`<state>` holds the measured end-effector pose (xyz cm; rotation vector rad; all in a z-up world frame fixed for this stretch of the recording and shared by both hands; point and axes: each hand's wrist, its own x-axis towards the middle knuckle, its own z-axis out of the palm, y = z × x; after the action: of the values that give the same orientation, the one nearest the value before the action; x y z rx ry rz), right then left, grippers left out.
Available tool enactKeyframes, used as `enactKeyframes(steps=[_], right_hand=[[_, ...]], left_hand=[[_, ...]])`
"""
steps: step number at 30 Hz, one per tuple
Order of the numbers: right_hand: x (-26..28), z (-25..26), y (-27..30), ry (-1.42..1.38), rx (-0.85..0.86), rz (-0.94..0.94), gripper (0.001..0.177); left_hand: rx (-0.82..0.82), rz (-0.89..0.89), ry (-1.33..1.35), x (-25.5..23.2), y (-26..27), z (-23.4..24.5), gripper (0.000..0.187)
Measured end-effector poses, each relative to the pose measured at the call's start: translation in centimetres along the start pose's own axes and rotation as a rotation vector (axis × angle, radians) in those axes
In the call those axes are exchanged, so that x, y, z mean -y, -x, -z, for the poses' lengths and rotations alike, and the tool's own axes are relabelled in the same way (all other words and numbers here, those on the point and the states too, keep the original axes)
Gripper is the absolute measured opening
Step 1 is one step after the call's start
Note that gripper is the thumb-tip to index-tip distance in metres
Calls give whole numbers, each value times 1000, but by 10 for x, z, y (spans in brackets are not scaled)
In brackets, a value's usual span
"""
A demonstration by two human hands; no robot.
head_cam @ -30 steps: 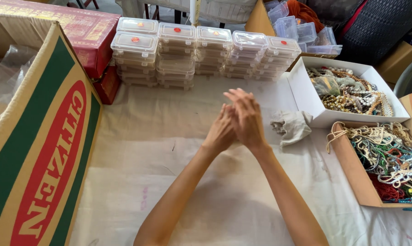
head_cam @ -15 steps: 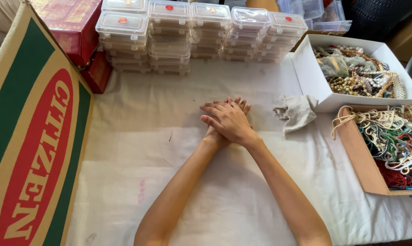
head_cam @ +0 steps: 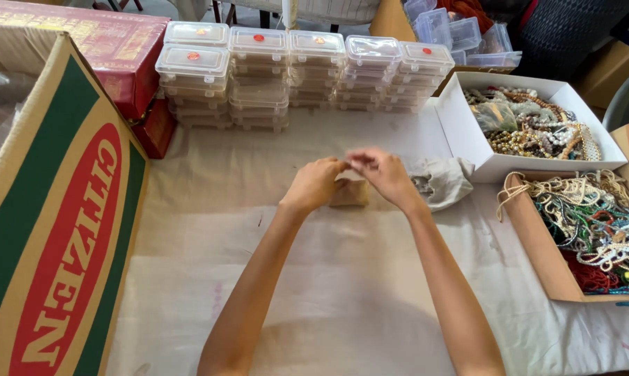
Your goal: The person is packaging a beaded necklace into a small cloth bag and then into a clear plastic box.
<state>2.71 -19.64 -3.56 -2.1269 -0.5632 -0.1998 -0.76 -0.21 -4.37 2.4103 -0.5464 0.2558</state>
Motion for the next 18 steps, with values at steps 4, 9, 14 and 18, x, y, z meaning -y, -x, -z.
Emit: enactKeyframes(steps=[4,9,14,18], right_hand=[[-19,9,-1,105,332,-179,27],[-19,6,1,123,406,-254,26],[-7,7,4,158,360,-263,25],[10,23,1,291,277,-220,25]], left_hand=[[61,94,17,20,-3,-16,23],[31,119,155,30,-2,-23,27],[45,132,109,26,-1,-17,20],[74,126,-44,19,-5,-12,20]])
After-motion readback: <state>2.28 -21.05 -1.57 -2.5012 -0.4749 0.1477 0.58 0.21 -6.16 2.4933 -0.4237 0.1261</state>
